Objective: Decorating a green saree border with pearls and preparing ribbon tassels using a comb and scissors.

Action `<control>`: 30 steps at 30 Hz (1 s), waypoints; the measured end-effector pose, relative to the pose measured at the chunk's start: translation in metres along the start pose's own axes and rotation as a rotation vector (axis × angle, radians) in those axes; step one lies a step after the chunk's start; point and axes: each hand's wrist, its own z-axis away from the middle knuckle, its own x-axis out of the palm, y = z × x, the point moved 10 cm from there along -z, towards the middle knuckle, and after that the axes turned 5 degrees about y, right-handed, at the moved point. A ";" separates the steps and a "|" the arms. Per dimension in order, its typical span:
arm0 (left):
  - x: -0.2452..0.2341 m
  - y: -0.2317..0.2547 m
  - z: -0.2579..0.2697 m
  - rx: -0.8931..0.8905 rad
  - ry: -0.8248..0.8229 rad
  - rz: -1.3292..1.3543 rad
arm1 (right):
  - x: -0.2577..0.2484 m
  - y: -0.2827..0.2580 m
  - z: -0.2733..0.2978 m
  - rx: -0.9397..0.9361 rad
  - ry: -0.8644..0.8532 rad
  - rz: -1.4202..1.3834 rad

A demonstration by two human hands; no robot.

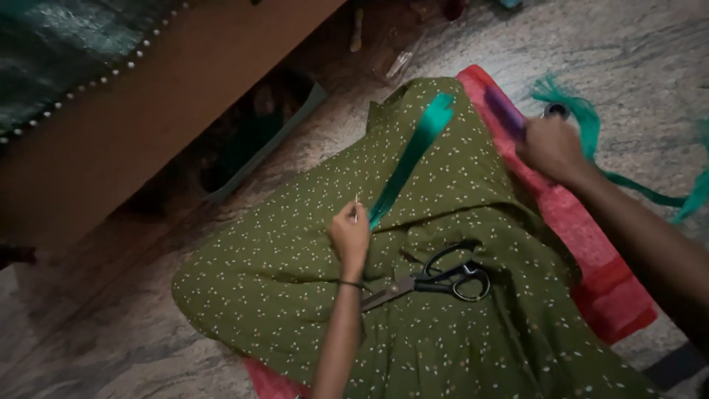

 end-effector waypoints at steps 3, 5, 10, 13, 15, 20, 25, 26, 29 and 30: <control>-0.002 -0.023 -0.006 -0.103 -0.050 0.172 | 0.078 0.022 0.024 0.048 -0.410 0.000; 0.006 -0.030 -0.017 -0.157 -0.109 0.303 | 0.076 0.008 0.036 0.034 -0.653 0.039; -0.021 0.065 -0.023 0.061 -0.313 0.635 | -0.122 -0.130 -0.017 -0.011 -0.071 -0.472; -0.045 0.128 -0.023 0.166 -0.373 0.602 | -0.162 -0.222 -0.025 -0.154 -0.278 -1.034; -0.060 0.150 -0.025 0.233 -0.393 0.618 | -0.177 -0.250 -0.035 -0.200 -0.324 -1.126; -0.104 0.203 -0.036 0.501 -0.454 0.625 | -0.236 -0.282 -0.055 -0.380 -0.248 -1.218; -0.143 0.228 -0.045 0.573 -0.363 0.564 | -0.302 -0.289 -0.068 -0.591 -0.029 -1.160; -0.143 0.229 -0.046 0.579 -0.357 0.567 | -0.308 -0.290 -0.069 -0.598 -0.024 -1.155; -0.140 0.232 -0.049 0.579 -0.369 0.613 | -0.327 -0.292 -0.070 -0.634 0.005 -1.187; -0.139 0.233 -0.049 0.561 -0.387 0.647 | -0.326 -0.292 -0.073 -0.599 -0.041 -1.211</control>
